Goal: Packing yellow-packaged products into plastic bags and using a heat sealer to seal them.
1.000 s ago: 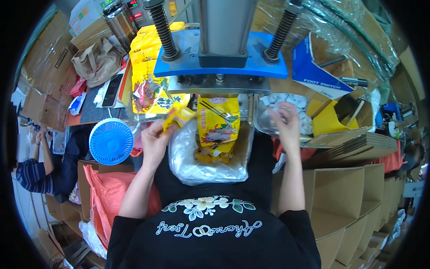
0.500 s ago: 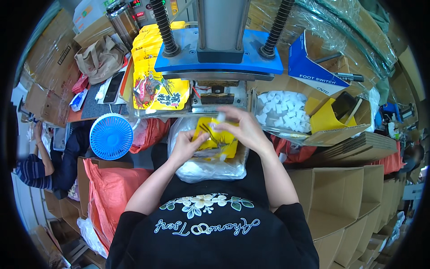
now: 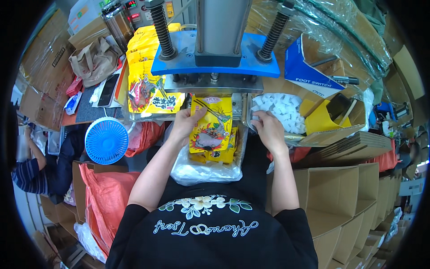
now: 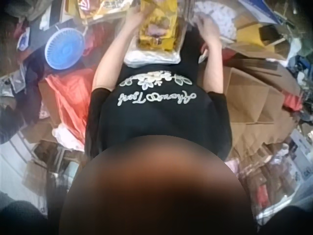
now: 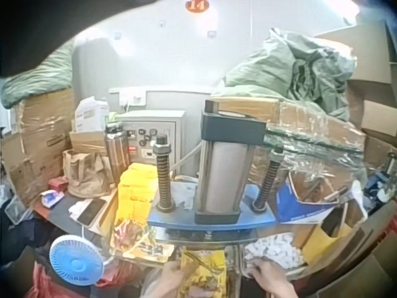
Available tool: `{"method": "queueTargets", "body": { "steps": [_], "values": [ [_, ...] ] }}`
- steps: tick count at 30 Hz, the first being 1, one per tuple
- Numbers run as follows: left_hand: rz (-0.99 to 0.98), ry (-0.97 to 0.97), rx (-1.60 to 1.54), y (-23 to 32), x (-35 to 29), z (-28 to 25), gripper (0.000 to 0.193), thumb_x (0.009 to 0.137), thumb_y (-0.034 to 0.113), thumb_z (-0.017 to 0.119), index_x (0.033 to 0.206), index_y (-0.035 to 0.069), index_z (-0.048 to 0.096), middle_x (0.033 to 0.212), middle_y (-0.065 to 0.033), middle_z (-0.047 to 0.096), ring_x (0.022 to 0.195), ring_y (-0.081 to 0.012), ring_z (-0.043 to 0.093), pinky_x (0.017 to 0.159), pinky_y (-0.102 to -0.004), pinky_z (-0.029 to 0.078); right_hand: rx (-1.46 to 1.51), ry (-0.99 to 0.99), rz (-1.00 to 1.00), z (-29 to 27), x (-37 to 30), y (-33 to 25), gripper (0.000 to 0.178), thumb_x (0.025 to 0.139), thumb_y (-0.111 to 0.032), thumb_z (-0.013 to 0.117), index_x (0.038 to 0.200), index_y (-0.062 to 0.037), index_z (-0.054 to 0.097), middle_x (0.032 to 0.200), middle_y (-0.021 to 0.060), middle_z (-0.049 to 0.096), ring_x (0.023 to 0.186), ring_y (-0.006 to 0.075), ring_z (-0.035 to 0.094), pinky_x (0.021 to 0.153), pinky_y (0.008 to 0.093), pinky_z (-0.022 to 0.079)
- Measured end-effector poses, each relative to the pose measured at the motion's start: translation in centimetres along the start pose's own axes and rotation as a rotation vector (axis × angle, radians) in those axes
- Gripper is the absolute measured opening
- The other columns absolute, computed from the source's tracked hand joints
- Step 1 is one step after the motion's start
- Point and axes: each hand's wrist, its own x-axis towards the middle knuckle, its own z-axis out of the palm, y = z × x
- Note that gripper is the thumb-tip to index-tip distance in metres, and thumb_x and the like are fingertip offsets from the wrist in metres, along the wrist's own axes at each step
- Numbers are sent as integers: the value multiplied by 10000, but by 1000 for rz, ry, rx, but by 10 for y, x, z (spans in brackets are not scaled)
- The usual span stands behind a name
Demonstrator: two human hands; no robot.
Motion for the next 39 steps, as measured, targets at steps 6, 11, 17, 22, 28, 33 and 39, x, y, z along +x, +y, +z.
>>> {"method": "queueTargets", "body": {
  "steps": [6, 11, 17, 22, 28, 33, 39],
  "values": [
    [888, 482, 1379, 42, -19, -48, 572, 791, 254, 745, 1286, 48, 545, 1423, -144, 442, 1346, -308, 374, 1089, -456, 278, 249, 64, -7, 4, 0, 14, 273, 806, -52, 691, 1054, -50, 578, 884, 74, 560, 862, 182, 555, 740, 309, 467],
    [855, 433, 1319, 12, -37, -101, 243, 788, 138, 716, 1028, 108, 701, 1175, -51, 649, 1233, -253, 505, 1124, -521, 155, 497, 113, 56, 1, 4, 18, 249, 784, -47, 718, 1017, -27, 634, 882, 54, 555, 817, 157, 556, 733, 280, 472],
    [446, 194, 656, 21, -64, -60, 111, 786, 18, 723, 890, -17, 703, 772, -78, 699, 696, -86, 613, 658, -261, 481, 520, 148, -60, 0, 3, -34, 230, 767, -112, 757, 953, -18, 660, 919, 78, 633, 842, 188, 605, 769, 289, 483],
    [404, 31, 740, -22, -72, -42, 122, 821, 60, 717, 909, -24, 708, 751, -35, 682, 709, -48, 565, 648, -230, 462, 403, -59, -276, 1, -7, -91, 236, 737, -114, 778, 922, -9, 678, 863, 72, 640, 816, 166, 593, 727, 288, 476],
    [208, -121, 663, -33, -71, -38, 216, 891, 173, 673, 954, -29, 714, 773, -40, 697, 706, -53, 593, 649, -239, 487, 489, -189, -204, 20, -6, -88, 258, 756, -125, 761, 977, -14, 686, 864, 76, 661, 802, 165, 616, 738, 286, 492],
    [122, -40, 485, -14, -39, -9, 271, 896, 202, 668, 895, -68, 690, 784, -71, 694, 680, -64, 600, 609, -254, 497, 418, 98, -53, 10, 11, -61, 399, 804, -135, 729, 1166, -3, 628, 924, 78, 678, 846, 148, 634, 772, 289, 503],
    [6, 4, 13, -11, 0, 10, 189, 904, 126, 654, 930, -61, 651, 853, -98, 688, 706, -152, 670, 614, -293, 542, 89, 242, -19, 0, 18, -4, 269, 864, -133, 641, 1107, -20, 657, 961, 156, 697, 798, 273, 681, 723, 341, 519]
  ]
}}
